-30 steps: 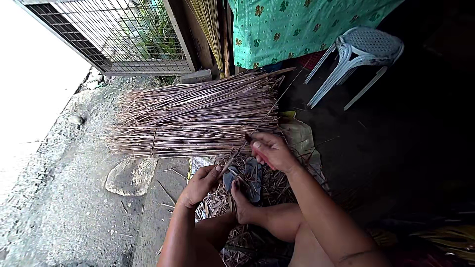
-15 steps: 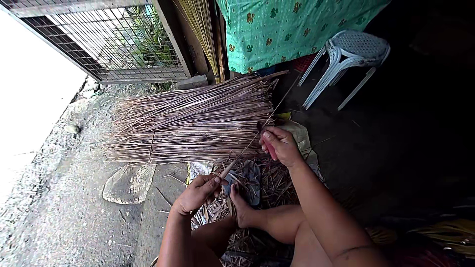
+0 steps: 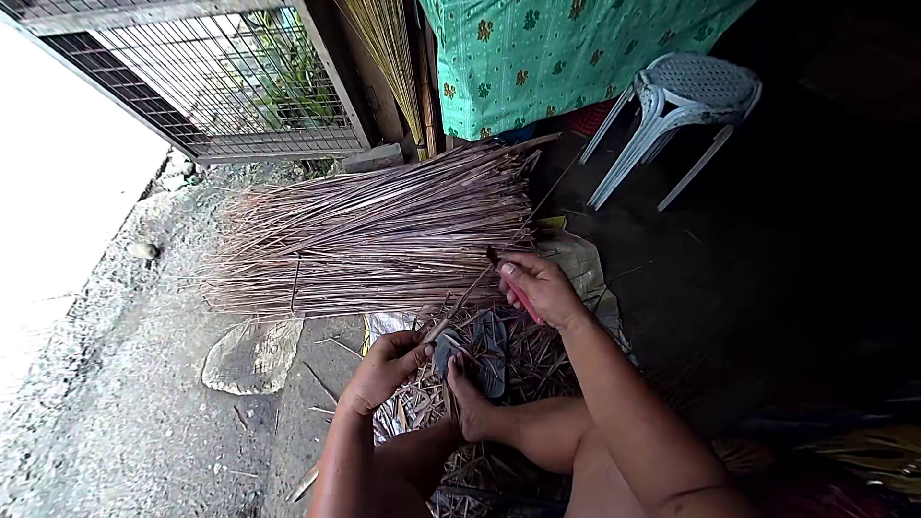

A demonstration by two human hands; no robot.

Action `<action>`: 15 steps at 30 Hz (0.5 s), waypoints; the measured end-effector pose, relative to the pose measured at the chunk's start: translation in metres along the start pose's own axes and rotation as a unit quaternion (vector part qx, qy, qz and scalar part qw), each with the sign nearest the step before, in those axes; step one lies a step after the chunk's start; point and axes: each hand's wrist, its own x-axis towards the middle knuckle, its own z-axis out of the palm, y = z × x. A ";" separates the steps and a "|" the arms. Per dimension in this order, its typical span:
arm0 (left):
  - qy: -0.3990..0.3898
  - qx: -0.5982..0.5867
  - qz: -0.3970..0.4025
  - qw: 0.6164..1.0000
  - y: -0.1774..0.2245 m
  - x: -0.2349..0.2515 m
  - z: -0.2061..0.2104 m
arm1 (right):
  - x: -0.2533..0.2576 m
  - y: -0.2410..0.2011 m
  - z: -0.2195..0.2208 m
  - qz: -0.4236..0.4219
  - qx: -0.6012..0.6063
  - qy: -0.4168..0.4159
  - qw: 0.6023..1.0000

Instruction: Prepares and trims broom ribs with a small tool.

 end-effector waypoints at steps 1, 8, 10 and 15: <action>-0.002 0.004 0.001 1.000 0.000 0.000 0.000 | 0.003 0.001 -0.008 -0.011 0.016 0.034 0.999; -0.005 0.029 -0.002 1.000 0.007 0.006 0.007 | 0.001 0.008 -0.017 -0.014 0.132 0.024 0.991; -0.013 0.036 -0.002 0.999 0.008 0.006 0.010 | -0.001 0.010 0.000 -0.020 0.138 -0.050 0.989; -0.033 0.003 -0.078 0.996 0.008 -0.003 0.000 | 0.022 0.015 -0.018 -0.058 0.165 0.072 0.982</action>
